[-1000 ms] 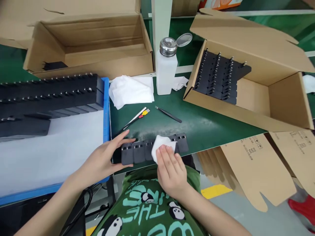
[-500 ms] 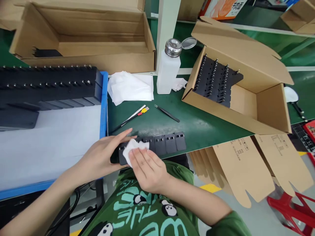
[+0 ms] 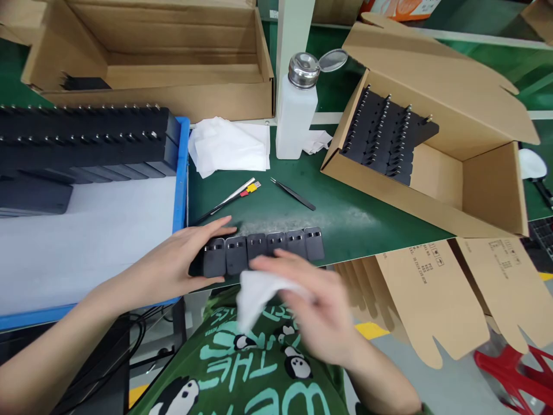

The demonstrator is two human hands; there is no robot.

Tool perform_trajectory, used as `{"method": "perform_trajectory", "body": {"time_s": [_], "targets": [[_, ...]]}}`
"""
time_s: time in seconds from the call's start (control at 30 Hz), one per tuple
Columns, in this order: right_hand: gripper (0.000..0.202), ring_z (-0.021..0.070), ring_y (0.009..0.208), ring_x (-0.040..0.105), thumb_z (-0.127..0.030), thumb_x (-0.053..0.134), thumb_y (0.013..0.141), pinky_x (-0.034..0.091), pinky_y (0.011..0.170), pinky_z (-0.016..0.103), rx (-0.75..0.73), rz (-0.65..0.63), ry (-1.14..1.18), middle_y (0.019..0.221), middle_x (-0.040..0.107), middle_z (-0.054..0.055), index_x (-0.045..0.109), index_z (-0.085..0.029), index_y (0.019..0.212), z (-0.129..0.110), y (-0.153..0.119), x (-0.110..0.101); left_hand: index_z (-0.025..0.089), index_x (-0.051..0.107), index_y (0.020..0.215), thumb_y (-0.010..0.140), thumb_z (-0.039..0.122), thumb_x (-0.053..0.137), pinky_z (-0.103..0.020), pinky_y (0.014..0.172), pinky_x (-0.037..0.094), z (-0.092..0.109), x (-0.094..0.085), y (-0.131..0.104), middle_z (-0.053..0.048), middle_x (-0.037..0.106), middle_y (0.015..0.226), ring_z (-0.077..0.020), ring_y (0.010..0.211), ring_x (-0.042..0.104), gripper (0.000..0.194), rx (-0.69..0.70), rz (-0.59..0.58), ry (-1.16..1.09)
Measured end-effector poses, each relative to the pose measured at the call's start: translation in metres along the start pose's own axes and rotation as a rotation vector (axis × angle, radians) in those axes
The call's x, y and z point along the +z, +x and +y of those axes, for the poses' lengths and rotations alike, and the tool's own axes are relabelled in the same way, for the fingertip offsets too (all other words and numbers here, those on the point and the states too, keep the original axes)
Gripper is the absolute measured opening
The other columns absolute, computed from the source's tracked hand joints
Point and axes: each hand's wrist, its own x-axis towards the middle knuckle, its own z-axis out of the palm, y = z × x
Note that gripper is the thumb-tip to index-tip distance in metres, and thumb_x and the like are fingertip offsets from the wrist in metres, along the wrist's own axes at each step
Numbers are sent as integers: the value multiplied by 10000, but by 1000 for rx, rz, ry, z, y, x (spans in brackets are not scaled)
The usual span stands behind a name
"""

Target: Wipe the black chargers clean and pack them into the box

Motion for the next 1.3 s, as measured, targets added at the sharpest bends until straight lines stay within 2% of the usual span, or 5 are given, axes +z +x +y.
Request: {"method": "perform_trajectory", "body": {"time_s": [0.1, 0.17, 0.33, 0.83, 1.3], "targets": [[450, 307, 1090, 720, -81, 402, 970, 599, 954, 527, 74, 775, -148, 1225, 729, 72, 647, -218, 1323, 22, -24, -18, 347, 86, 1575, 806, 524, 744, -461, 1090, 472, 6, -1, 2, -85, 428, 1582, -312, 1412, 472, 1028, -34, 22, -113], [486, 348, 1163, 680, -60, 478, 927, 543, 1026, 560, -55, 972, -439, 1301, 693, 59, 635, -234, 1353, 41, -40, -8, 364, 90, 1569, 802, 537, 743, -448, 1092, 481, 9, 1, 4, -76, 434, 1579, -303, 1426, 459, 1022, -49, 36, -193], [656, 330, 1419, 452, -123, 608, 901, 269, 1238, 525, -31, 310, -821, 1438, 571, 160, 407, -120, 1525, 56, -58, 42, 385, 93, 1562, 877, 431, 671, -398, 939, 582, 13, 7, 12, -58, 552, 1486, -281, 1308, 590, 897, -48, -7, -301], [472, 218, 1128, 652, -98, 578, 859, 496, 937, 324, -260, 75, -702, 1255, 712, 128, 598, -77, 1330, 22, -17, 63, 356, 86, 1561, 849, 323, 697, -382, 991, 547, 9, 10, 13, -51, 582, 1454, -252, 1295, 600, 938, 8, 20, -285], [358, 236, 1213, 622, -53, 523, 914, 543, 987, 365, -432, -64, -473, 1265, 698, 173, 647, -23, 1248, 18, 2, 66, 373, -22, 1584, 835, 208, 693, -375, 1036, 523, 5, 4, 11, -61, 453, 1567, -243, 1362, 538, 1049, 109, -59, -331]]}}
